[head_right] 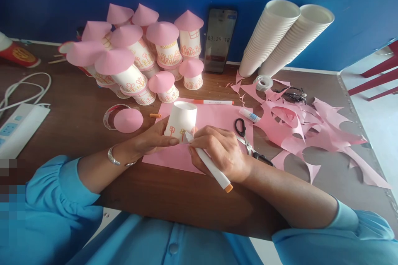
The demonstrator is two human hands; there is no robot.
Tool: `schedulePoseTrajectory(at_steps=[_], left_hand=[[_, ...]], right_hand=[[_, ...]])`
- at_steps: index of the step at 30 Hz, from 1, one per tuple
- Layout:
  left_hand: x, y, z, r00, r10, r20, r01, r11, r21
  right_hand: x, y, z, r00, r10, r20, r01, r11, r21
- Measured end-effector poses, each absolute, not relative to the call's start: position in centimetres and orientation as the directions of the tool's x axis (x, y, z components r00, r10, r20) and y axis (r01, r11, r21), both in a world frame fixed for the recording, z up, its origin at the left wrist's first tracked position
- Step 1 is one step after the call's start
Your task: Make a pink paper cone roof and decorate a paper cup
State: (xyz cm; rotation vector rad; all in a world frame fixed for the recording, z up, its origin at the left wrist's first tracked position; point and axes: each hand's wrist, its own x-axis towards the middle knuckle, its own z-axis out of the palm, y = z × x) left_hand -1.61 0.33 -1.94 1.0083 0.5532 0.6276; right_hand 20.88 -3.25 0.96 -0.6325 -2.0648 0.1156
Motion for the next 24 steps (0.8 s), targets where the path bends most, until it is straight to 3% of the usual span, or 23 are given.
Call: schedulePoseTrajectory(at_steps=[24], left_hand=[[-1.60, 0.24, -2.12, 0.694, 0.702, -0.158, -0.230, 0.424, 0.876]], right_hand=[[20.77, -3.42, 0.86, -0.407, 0.499, 0.765, 0.400, 0.850, -0.342]])
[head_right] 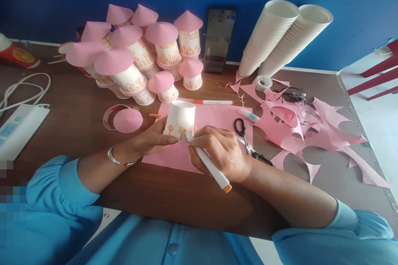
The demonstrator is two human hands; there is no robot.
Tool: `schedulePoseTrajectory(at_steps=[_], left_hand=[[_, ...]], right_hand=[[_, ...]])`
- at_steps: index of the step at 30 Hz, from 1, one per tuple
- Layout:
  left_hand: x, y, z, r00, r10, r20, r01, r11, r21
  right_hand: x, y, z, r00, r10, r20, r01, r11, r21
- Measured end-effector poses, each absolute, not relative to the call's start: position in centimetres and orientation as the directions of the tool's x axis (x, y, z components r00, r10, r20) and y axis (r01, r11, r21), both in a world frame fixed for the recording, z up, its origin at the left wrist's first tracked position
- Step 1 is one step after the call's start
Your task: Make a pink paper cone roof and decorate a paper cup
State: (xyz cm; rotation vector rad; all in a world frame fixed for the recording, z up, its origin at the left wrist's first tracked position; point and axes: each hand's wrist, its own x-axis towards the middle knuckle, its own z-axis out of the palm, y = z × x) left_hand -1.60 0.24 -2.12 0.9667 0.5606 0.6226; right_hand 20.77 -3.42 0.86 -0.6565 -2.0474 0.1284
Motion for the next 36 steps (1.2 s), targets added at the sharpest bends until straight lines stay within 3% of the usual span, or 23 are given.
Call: schedulePoseTrajectory(at_steps=[36], left_hand=[[-1.60, 0.34, -2.52, 0.693, 0.707, -0.141, -0.267, 0.434, 0.860]], right_hand=[[20.56, -3.70, 0.81, -0.423, 0.512, 0.748, 0.393, 0.847, -0.357]])
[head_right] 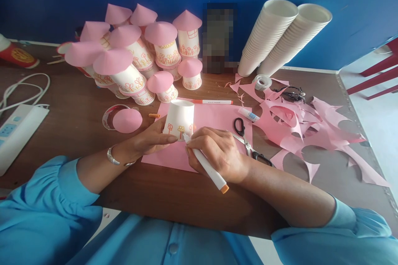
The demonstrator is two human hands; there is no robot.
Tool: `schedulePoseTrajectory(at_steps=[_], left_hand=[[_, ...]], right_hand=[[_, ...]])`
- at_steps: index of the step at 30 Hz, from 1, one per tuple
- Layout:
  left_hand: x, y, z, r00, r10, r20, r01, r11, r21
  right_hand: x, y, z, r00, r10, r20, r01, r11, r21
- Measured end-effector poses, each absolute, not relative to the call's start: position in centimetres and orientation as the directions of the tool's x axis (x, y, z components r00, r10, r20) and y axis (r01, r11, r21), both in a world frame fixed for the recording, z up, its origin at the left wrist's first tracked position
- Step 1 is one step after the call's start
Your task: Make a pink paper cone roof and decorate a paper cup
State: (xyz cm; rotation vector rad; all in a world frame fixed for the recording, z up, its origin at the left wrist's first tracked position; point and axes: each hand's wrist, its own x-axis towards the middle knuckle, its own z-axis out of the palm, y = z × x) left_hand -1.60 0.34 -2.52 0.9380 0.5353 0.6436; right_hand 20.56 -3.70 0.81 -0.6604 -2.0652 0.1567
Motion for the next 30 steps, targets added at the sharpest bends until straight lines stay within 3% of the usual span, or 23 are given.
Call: schedulePoseTrajectory(at_steps=[30], left_hand=[[-1.53, 0.30, -2.36, 0.695, 0.707, -0.130, -0.259, 0.415, 0.872]], right_hand=[[20.72, -3.70, 0.97, -0.432, 0.487, 0.759, 0.336, 0.868, -0.365]])
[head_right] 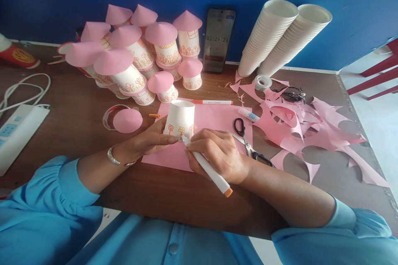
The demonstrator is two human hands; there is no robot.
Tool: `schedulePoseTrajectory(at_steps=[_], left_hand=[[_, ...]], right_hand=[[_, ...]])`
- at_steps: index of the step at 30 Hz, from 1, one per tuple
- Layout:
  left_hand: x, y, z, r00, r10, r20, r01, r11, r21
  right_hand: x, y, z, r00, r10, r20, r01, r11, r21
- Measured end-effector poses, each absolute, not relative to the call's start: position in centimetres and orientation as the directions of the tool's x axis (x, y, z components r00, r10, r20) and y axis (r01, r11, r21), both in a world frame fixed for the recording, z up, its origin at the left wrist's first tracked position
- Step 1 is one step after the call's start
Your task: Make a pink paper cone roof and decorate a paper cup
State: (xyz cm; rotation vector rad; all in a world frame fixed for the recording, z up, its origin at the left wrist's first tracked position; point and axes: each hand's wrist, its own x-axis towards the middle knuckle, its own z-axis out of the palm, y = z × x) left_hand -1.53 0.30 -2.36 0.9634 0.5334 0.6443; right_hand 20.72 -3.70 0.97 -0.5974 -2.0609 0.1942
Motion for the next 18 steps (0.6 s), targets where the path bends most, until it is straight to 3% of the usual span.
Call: schedulePoseTrajectory(at_steps=[4, 13, 18], left_hand=[[-1.8, 0.3, -2.8, 0.674, 0.723, -0.150, -0.278, 0.436, 0.856], [-1.9, 0.4, -2.4, 0.702, 0.709, -0.068, -0.406, 0.477, 0.780], [-1.9, 0.3, -2.3, 0.718, 0.693, -0.069, -0.403, 0.494, 0.771]], right_hand=[[21.1, -3.5, 0.8, -0.418, 0.472, 0.776, 0.321, 0.876, -0.360], [21.6, -3.4, -0.6, -0.364, 0.500, 0.786, 0.450, 0.833, -0.321], [21.6, -2.9, -1.1, -0.375, 0.449, 0.811, 0.443, 0.855, -0.269]])
